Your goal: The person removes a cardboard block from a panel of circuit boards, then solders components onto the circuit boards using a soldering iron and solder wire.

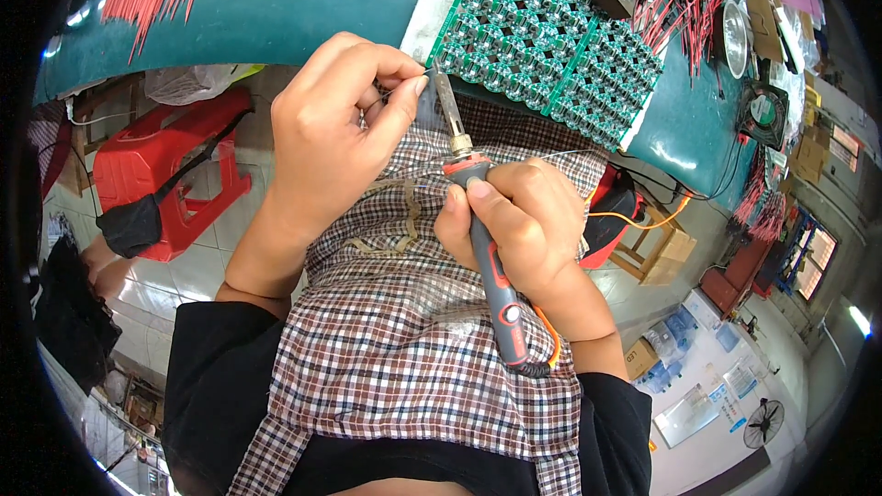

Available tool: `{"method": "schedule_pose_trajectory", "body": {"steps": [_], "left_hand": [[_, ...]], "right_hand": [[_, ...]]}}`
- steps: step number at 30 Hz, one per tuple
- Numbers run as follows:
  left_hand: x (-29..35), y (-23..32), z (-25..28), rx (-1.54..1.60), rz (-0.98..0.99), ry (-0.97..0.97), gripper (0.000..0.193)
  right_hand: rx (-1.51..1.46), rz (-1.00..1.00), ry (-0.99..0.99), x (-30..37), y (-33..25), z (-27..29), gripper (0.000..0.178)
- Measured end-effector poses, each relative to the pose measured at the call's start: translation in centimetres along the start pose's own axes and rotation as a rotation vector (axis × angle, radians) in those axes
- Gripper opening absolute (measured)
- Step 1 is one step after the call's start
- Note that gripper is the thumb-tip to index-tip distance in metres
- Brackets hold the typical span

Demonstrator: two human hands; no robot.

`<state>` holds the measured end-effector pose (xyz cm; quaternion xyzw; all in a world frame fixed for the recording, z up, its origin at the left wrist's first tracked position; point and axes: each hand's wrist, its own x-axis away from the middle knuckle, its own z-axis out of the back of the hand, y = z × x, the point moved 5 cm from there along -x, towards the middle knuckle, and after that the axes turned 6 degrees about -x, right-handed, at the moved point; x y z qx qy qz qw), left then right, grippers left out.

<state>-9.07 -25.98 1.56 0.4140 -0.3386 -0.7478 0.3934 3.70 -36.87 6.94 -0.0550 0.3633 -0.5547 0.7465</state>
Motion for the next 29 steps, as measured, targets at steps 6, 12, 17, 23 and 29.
{"method": "schedule_pose_trajectory", "body": {"steps": [6, 12, 17, 23, 29], "left_hand": [[0.0, 0.3, 0.8, 0.005, 0.036, -0.002, 0.012], [-0.8, 0.4, 1.3, -0.073, -0.003, 0.052, 0.009], [-1.3, 0.5, 0.5, -0.060, 0.002, 0.087, 0.009], [-1.7, 0.4, 0.4, -0.114, 0.015, 0.057, 0.011], [-1.4, 0.2, 0.2, -0.071, 0.011, 0.078, 0.010]], "right_hand": [[-0.024, -0.095, 0.019, -0.4, -0.2, 0.0, 0.036], [-0.046, -0.076, 0.090, -1.0, 0.1, 1.9, 0.033], [-0.044, -0.069, 0.074, -1.1, 0.6, 1.5, 0.031], [-0.018, -0.072, 0.090, -1.2, 1.0, 0.8, 0.031], [0.036, -0.027, 0.075, -1.7, 0.7, 0.1, 0.032]]}}
